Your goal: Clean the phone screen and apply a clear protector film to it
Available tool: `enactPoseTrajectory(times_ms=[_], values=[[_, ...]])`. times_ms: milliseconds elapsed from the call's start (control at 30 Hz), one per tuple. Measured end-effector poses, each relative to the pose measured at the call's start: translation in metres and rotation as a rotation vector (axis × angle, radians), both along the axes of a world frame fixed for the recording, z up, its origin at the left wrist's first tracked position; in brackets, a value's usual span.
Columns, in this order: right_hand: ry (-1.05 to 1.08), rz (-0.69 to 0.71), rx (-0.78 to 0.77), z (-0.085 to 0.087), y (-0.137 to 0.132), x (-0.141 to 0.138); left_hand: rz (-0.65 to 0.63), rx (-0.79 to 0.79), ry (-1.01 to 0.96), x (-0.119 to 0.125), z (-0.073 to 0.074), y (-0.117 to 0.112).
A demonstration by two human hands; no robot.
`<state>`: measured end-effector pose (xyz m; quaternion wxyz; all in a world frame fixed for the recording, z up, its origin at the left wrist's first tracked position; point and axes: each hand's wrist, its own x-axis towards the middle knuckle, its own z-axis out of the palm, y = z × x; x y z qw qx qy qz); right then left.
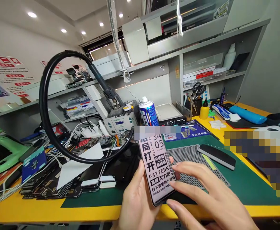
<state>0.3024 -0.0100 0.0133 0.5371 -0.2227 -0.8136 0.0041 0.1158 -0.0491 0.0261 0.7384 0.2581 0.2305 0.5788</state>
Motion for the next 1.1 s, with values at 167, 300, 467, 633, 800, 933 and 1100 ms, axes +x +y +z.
enactPoseTrajectory(times_ms=[167, 300, 467, 633, 800, 933, 1100], values=[[-0.017, -0.048, 0.104, -0.008, -0.003, -0.004, 0.016, 0.003, 0.055, 0.002, -0.001, 0.000], [-0.020, -0.019, -0.001, -0.009, -0.011, -0.007, 0.054, -0.006, 0.098, 0.005, 0.002, 0.001], [-0.021, 0.064, -0.094, -0.006, -0.013, -0.002, 0.180, -0.015, 0.164, 0.007, 0.007, 0.002], [-0.075, 0.146, -0.121, -0.001, -0.011, 0.005, 0.302, 0.029, 0.271, 0.013, 0.007, -0.001], [-0.093, 0.196, -0.167, 0.005, -0.012, 0.002, 0.392, 0.024, 0.389, 0.016, 0.006, -0.006], [-0.074, 0.239, -0.247, 0.009, -0.011, -0.001, 0.448, 0.021, 0.503, 0.013, 0.006, -0.008], [-0.081, 0.261, -0.314, 0.014, -0.008, -0.001, 0.475, 0.028, 0.602, 0.008, 0.004, -0.008]])
